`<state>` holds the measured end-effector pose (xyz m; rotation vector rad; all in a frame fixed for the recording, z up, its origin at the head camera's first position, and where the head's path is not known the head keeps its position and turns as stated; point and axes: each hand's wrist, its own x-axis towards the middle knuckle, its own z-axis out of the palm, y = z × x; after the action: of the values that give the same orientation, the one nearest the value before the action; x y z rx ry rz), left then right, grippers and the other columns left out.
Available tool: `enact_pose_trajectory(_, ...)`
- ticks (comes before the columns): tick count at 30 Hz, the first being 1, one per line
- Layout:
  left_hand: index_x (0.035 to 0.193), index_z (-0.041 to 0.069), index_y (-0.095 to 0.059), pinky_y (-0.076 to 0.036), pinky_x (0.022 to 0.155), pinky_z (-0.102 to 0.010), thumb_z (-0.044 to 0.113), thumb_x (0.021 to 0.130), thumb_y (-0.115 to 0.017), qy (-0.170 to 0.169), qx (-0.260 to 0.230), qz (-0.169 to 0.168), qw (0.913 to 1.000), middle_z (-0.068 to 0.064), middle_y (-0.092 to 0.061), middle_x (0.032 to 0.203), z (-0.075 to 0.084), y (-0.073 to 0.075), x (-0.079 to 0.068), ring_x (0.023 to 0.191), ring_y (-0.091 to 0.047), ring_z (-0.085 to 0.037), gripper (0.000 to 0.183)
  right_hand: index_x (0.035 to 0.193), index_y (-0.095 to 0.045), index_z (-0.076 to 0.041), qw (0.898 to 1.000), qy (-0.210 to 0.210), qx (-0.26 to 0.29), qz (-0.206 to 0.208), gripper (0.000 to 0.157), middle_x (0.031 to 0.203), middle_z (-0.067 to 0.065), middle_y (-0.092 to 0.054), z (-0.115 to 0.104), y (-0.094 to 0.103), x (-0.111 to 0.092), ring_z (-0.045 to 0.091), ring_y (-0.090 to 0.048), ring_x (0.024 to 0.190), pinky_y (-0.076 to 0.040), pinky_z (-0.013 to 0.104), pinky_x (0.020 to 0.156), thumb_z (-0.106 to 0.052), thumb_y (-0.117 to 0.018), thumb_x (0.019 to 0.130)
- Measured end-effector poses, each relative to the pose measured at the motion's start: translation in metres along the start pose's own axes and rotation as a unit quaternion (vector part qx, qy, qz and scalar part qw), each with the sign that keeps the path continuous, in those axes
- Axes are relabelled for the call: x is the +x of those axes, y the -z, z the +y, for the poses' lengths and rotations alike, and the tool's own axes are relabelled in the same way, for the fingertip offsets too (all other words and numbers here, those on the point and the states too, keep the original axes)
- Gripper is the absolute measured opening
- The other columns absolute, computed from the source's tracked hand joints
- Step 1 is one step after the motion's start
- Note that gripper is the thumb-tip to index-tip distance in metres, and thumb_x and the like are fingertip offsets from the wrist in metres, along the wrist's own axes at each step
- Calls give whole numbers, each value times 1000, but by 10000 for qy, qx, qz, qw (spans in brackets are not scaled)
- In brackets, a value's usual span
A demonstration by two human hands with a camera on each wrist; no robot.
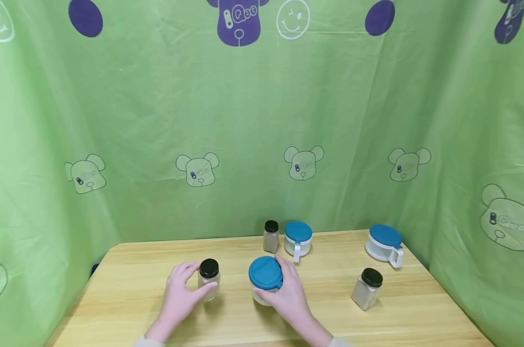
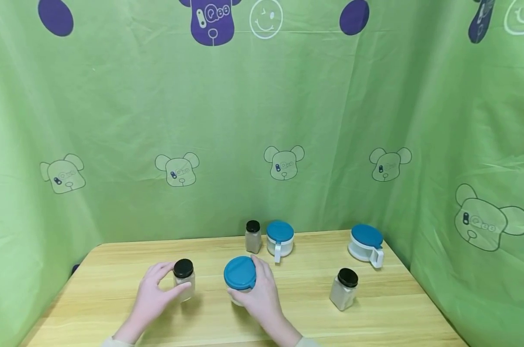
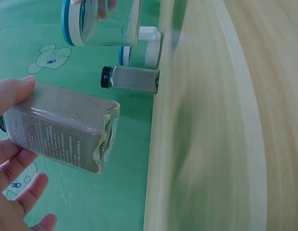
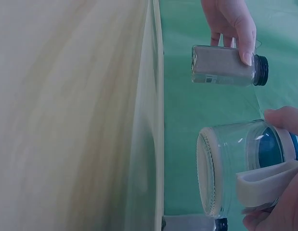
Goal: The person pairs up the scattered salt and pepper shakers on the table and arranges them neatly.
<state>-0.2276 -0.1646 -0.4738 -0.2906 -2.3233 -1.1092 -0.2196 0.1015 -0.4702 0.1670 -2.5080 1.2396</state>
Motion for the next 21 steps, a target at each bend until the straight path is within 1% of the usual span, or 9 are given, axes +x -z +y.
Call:
enact_pose_trajectory(8, 115, 10, -70, -38, 97, -47, 37, 63, -90, 39, 75, -42, 10000, -1, -68, 111, -5, 8, -3, 111, -54, -19, 62, 144, -42, -12, 9996, -160, 124, -173, 94, 139, 15, -49, -12, -10, -1, 37, -52, 125, -48, 56, 99, -39, -88, 67)
enact_pose_trajectory(13, 115, 10, -70, -38, 97, -49, 36, 63, -90, 81, 120, -55, 9999, -1, -68, 111, -7, 14, -6, 112, -54, -20, 62, 144, -42, -10, 9994, -112, 215, -252, 95, 140, 16, -49, -19, -16, -1, 39, -52, 125, -48, 58, 99, -38, -88, 67)
enact_pose_trajectory(21, 116, 13, -70, -42, 96, -49, 39, 65, -89, 309, 101, -199, 9993, 1, -68, 113, -10, 26, -8, 113, -53, -19, 60, 143, -42, -8, 9993, -43, 275, -243, 96, 138, 16, -50, -27, -27, -2, 38, -53, 124, -48, 58, 99, -39, -89, 66)
